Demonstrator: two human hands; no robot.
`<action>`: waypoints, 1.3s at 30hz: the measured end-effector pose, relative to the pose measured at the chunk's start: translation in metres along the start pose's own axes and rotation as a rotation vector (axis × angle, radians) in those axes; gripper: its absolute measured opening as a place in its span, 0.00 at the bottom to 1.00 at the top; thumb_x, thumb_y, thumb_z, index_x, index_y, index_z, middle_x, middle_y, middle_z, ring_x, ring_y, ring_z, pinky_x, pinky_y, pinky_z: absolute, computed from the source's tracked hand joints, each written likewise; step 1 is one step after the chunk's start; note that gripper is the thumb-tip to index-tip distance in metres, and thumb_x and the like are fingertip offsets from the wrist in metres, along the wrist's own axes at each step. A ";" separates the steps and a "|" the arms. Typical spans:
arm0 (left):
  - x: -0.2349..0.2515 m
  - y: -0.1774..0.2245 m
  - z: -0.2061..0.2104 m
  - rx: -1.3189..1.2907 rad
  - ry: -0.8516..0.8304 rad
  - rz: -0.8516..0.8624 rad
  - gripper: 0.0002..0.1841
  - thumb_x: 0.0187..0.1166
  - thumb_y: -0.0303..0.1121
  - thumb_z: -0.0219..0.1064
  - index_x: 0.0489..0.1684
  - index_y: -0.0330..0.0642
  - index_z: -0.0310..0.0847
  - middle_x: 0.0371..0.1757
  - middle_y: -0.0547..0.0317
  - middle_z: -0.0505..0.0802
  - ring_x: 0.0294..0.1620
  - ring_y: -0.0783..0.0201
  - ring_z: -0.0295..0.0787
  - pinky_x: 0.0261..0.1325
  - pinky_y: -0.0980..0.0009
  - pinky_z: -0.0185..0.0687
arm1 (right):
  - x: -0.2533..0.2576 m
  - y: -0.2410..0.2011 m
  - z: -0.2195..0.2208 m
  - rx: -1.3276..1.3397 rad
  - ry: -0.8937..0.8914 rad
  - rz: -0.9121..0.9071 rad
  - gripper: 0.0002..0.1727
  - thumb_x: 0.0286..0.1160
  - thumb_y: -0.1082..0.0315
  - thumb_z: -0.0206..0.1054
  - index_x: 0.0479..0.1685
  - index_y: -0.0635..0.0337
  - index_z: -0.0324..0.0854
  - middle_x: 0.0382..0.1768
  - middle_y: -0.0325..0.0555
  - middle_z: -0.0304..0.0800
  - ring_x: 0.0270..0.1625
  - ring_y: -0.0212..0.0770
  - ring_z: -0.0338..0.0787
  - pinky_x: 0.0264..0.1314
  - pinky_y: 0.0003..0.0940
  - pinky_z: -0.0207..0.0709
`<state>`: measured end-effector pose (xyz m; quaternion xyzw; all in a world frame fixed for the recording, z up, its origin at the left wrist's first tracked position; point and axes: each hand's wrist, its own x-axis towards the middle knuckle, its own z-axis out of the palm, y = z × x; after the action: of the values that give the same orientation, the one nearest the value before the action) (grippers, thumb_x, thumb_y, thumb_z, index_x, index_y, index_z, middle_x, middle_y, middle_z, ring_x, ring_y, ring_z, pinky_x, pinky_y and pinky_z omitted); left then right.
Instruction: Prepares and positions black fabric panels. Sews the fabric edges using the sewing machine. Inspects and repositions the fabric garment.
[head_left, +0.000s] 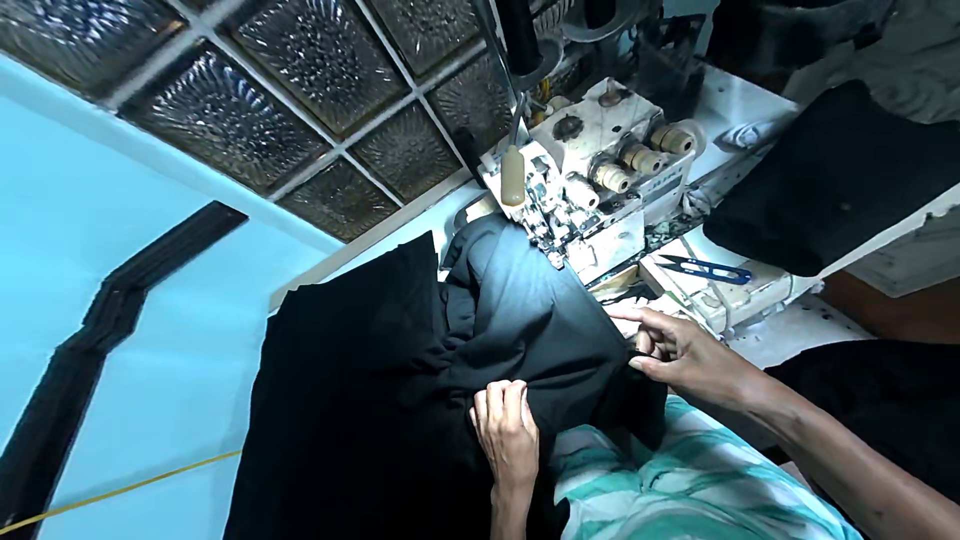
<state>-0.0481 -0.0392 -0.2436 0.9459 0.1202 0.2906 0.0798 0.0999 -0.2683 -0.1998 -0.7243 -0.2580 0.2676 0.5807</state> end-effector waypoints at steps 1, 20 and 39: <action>0.000 0.000 0.001 0.004 0.000 0.005 0.08 0.74 0.25 0.65 0.34 0.37 0.92 0.44 0.47 0.92 0.47 0.47 0.88 0.48 0.55 0.79 | -0.001 -0.001 0.001 0.026 0.011 0.011 0.34 0.69 0.73 0.69 0.81 0.55 0.72 0.32 0.30 0.79 0.27 0.19 0.76 0.31 0.13 0.72; 0.046 0.014 -0.084 0.039 0.310 0.172 0.11 0.92 0.32 0.51 0.43 0.36 0.75 0.34 0.50 0.83 0.37 0.68 0.83 0.44 0.82 0.77 | -0.018 -0.012 0.025 -0.096 0.324 -0.143 0.22 0.66 0.71 0.67 0.62 0.62 0.77 0.33 0.31 0.83 0.30 0.14 0.79 0.34 0.08 0.73; 0.096 -0.022 -0.043 0.146 0.364 0.109 0.10 0.84 0.21 0.58 0.39 0.25 0.84 0.33 0.37 0.91 0.34 0.52 0.92 0.39 0.69 0.83 | 0.028 -0.019 0.034 -0.184 0.450 -0.115 0.17 0.72 0.67 0.72 0.56 0.63 0.77 0.34 0.39 0.86 0.32 0.23 0.83 0.39 0.18 0.76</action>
<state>0.0003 0.0113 -0.1627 0.8862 0.1018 0.4510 -0.0280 0.0956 -0.2222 -0.1903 -0.7995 -0.1864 0.0416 0.5695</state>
